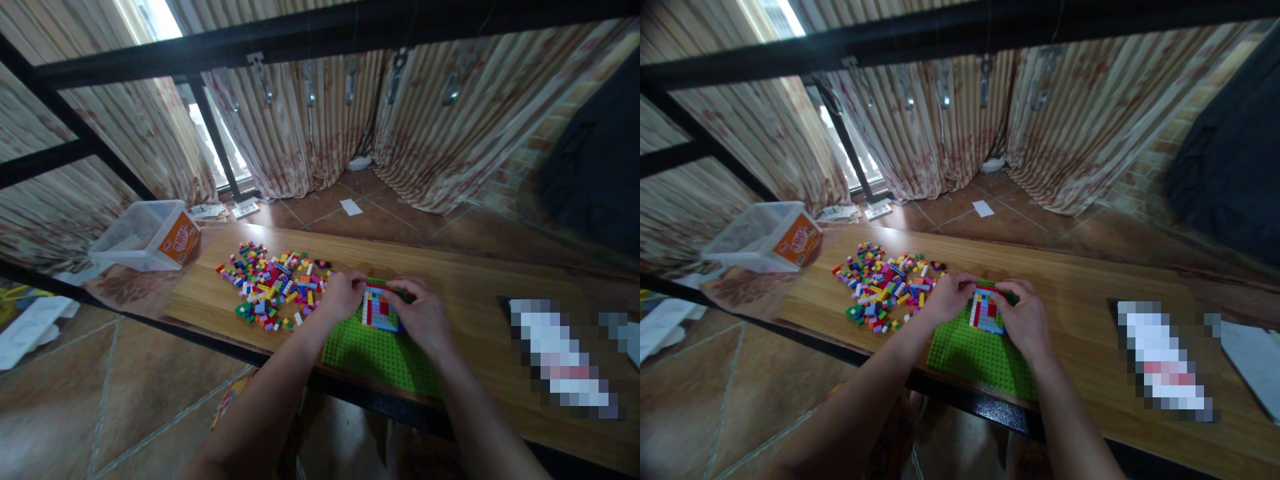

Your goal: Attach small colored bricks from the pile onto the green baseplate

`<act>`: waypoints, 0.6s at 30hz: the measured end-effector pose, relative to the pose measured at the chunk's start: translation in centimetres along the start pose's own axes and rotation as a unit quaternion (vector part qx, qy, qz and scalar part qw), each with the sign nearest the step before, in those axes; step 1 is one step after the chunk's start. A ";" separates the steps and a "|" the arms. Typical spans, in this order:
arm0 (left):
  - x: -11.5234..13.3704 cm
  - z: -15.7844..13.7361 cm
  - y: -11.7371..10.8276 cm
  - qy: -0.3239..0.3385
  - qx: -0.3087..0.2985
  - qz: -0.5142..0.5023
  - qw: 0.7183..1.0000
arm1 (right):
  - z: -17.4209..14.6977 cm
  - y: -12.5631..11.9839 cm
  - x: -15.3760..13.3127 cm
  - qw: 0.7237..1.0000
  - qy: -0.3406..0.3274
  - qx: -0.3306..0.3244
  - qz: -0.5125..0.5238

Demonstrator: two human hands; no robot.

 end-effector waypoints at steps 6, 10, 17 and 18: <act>-0.4 0.3 0.1 0.000 0.001 -0.014 1.000 | 0.1 0.2 0.1 1.000 0.009 -0.008 0.011; -0.3 0.3 0.0 0.005 -0.003 -0.004 1.000 | 0.1 0.5 0.0 1.000 0.011 -0.015 0.013; 0.1 0.0 0.2 0.018 0.012 -0.014 1.000 | 0.4 0.6 0.6 0.999 0.041 -0.020 0.017; 0.0 0.0 0.3 0.013 0.017 -0.018 1.000 | 0.5 0.7 0.8 0.998 0.048 -0.022 0.017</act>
Point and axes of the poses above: each hand's wrist, its own z-axis towards the middle knuckle, its own y-axis out of the palm, x = y × z, the point moved 4 cm from there along z, towards the middle knuckle, and after that the axes turned 12 degrees about y, right-handed, at the moved point
